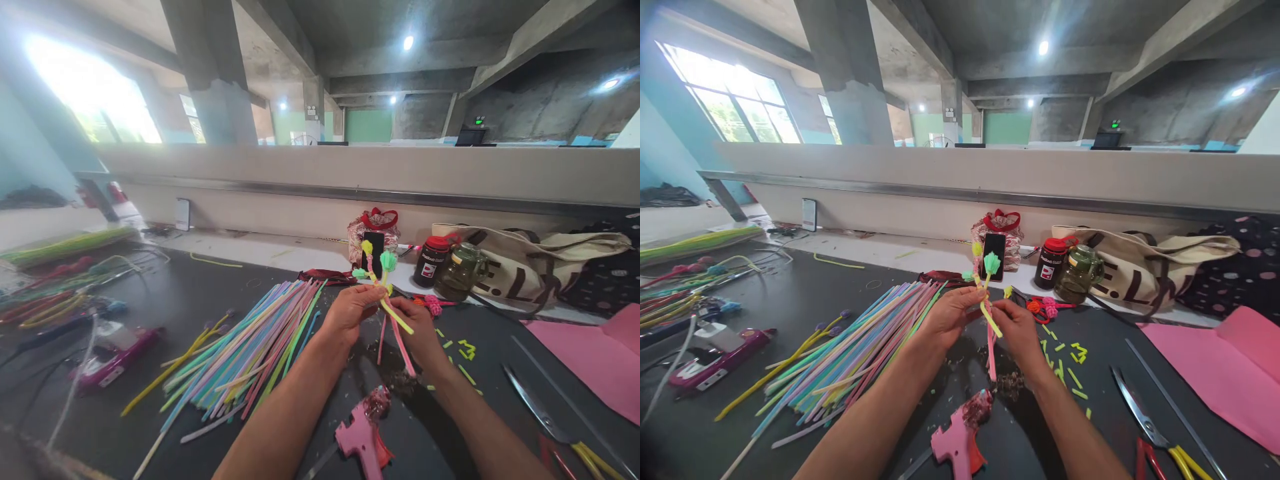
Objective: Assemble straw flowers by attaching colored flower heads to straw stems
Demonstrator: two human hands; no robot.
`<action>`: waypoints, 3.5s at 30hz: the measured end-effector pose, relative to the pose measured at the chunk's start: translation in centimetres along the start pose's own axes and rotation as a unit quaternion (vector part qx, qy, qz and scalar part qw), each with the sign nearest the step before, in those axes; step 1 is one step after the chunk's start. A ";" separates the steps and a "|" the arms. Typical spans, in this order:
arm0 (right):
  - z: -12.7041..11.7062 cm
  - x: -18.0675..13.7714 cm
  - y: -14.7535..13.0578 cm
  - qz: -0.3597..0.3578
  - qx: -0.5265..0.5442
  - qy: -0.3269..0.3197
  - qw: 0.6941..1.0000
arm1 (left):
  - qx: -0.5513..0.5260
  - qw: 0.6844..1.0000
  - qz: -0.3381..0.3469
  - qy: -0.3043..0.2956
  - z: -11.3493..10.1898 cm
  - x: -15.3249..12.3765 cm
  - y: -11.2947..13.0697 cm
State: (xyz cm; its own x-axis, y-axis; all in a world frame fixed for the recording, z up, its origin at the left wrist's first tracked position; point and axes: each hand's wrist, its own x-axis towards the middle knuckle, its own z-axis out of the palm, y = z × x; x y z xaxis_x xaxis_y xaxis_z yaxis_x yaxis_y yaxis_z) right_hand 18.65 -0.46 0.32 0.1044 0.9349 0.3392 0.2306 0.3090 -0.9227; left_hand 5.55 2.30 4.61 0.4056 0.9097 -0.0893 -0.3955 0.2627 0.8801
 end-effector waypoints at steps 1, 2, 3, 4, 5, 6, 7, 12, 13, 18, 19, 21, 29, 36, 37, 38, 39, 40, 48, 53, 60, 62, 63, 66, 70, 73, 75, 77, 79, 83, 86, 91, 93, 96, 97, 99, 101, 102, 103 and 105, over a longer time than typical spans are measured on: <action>-0.6 0.3 0.0 0.007 0.000 0.003 1.000 | 0.017 1.000 -0.004 -0.003 -0.2 0.1 -0.1; -1.2 0.5 -0.1 0.013 -0.007 0.009 1.000 | 0.034 0.999 -0.007 -0.008 -0.4 0.1 -0.2; -1.6 0.7 -0.3 0.019 -0.018 0.017 1.000 | 0.050 0.999 -0.007 -0.012 -0.5 0.2 -0.4; -2.1 0.8 -0.5 0.022 -0.035 0.027 0.999 | 0.063 0.998 -0.005 -0.015 -0.7 0.3 -0.6; -2.4 0.8 -0.8 0.023 -0.056 0.038 0.997 | 0.075 0.997 -0.001 -0.015 -0.8 0.3 -0.8; -2.6 0.8 -1.2 0.022 -0.080 0.048 0.995 | 0.086 0.996 0.004 -0.014 -0.9 0.3 -1.0; -2.7 0.7 -1.5 0.021 -0.101 0.056 0.993 | 0.097 0.995 0.011 -0.011 -1.0 0.4 -1.3; -2.5 0.2 -3.1 0.045 -0.130 0.069 0.988 | 0.176 0.982 0.069 0.020 -1.3 0.7 -2.3; -2.4 0.1 -3.3 0.046 -0.130 0.071 0.988 | 0.202 0.975 0.081 0.031 -1.4 0.8 -2.4; -1.7 -0.2 -3.7 0.028 -0.120 0.063 0.990 | 0.339 0.925 0.148 0.091 -1.6 0.9 -2.4; -1.5 -0.3 -3.8 0.025 -0.121 0.060 0.990 | 0.359 0.914 0.162 0.101 -1.6 0.9 -2.3; -0.8 -0.6 -3.8 0.008 -0.138 0.055 0.989 | 0.383 0.898 0.181 0.119 -1.6 0.9 -2.2; -0.3 -1.4 -5.7 -0.055 -0.191 -0.100 0.975 | 0.255 0.955 0.131 0.077 -1.9 0.9 -1.7; -4.0 0.8 -3.8 0.153 0.160 -0.067 0.973 | 0.127 0.990 0.052 -0.039 -0.7 -0.8 -0.5; -3.6 0.9 -3.2 0.167 0.217 -0.047 0.961 | 0.124 0.990 0.049 -0.049 -0.5 -1.0 -0.4; -3.1 0.9 -2.7 0.173 0.277 -0.059 0.943 | 0.122 0.990 0.049 -0.057 -0.3 -1.3 -0.3; -2.4 0.9 -2.3 0.171 0.331 -0.087 0.924 | 0.121 0.990 0.046 -0.057 -0.2 -1.4 -0.3; -1.7 0.8 -2.0 0.167 0.375 -0.111 0.905 | 0.124 0.990 0.044 -0.060 -0.1 -1.6 -0.2; -0.5 0.6 -2.3 0.140 0.445 -0.106 0.878 | 0.162 0.984 0.015 -0.073 0.0 -2.0 0.1; -0.4 0.7 -1.9 0.124 0.459 -0.095 0.875 | 0.170 0.983 0.018 -0.061 0.2 -2.0 -0.1; 0.0 0.9 -1.8 0.107 0.458 -0.075 0.879 | 0.169 0.982 0.023 -0.079 0.4 -2.1 -0.1; 0.0 0.9 -1.9 0.106 0.456 -0.070 0.881 | 0.172 0.982 0.025 -0.078 0.5 -2.1 -0.1; 0.0 0.8 -1.9 0.108 0.454 -0.069 0.882 | 0.174 0.982 0.025 -0.075 0.5 -2.1 -0.1; 0.0 0.7 -1.8 0.112 0.452 -0.068 0.882 | 0.175 0.982 0.028 -0.063 0.7 -2.3 0.1; 0.0 0.8 -1.5 0.117 0.452 -0.070 0.881 | 0.171 0.983 0.033 -0.064 1.1 -2.7 0.4; 0.0 0.9 -1.3 0.121 0.451 -0.076 0.881 | 0.166 0.983 0.036 -0.065 1.3 -2.9 0.5; -0.1 1.0 -1.2 0.123 0.449 -0.076 0.882 | 0.165 0.983 0.037 -0.064 1.3 -2.9 0.5; -0.1 0.9 -1.2 0.123 0.446 -0.073 0.883 | 0.163 0.984 0.035 -0.069 1.2 -2.9 0.5; -0.1 0.9 -1.2 0.123 0.443 -0.069 0.885 | 0.160 0.984 0.036 -0.073 1.2 -2.8 0.4; -0.1 0.9 -1.4 0.122 0.440 -0.069 0.887 | 0.143 0.986 0.041 -0.069 1.0 -2.7 0.4; -0.3 0.9 -1.7 0.112 0.441 -0.087 0.886 | 0.117 0.990 0.034 -0.069 0.8 -2.7 0.3; -0.8 0.9 -1.8 0.103 0.435 -0.114 0.887 | 0.071 0.993 0.014 -0.090 0.5 -2.5 0.3; -0.9 0.9 -1.6 0.104 0.429 -0.116 0.890 | 0.067 0.993 -0.003 -0.098 0.3 -2.4 0.4; -1.1 0.8 -1.6 0.095 0.412 -0.133 0.896 | 0.073 0.990 -0.027 -0.120 0.1 -2.4 0.5; -1.2 0.7 -1.6 0.089 0.406 -0.140 0.899 | 0.074 0.988 -0.027 -0.131 0.0 -2.4 0.5; -1.3 0.5 -2.0 0.075 0.393 -0.147 0.905 | 0.073 0.985 -0.024 -0.157 -0.2 -2.4 0.5; -1.5 0.3 -2.4 0.064 0.385 -0.144 0.909 | 0.068 0.982 -0.029 -0.176 -0.3 -2.3 0.5; -1.5 0.3 -2.6 0.060 0.384 -0.141 0.911 | 0.066 0.981 -0.035 -0.180 -0.3 -2.3 0.4; -1.6 0.2 -2.7 0.057 0.383 -0.140 0.911 | 0.066 0.981 -0.040 -0.180 -0.4 -2.2 0.3; -1.6 0.2 -2.9 0.053 0.383 -0.138 0.912 | 0.070 0.980 -0.044 -0.181 -0.4 -2.1 0.2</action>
State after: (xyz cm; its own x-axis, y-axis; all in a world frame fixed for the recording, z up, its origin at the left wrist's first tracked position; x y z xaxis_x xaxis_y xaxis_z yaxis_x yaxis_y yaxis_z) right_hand 19.50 -1.43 3.40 -0.1844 0.9421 0.2800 -0.5220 0.1475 -0.8401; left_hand 4.28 0.61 4.77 0.7090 0.7050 -0.0185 -0.2386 0.2645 0.9344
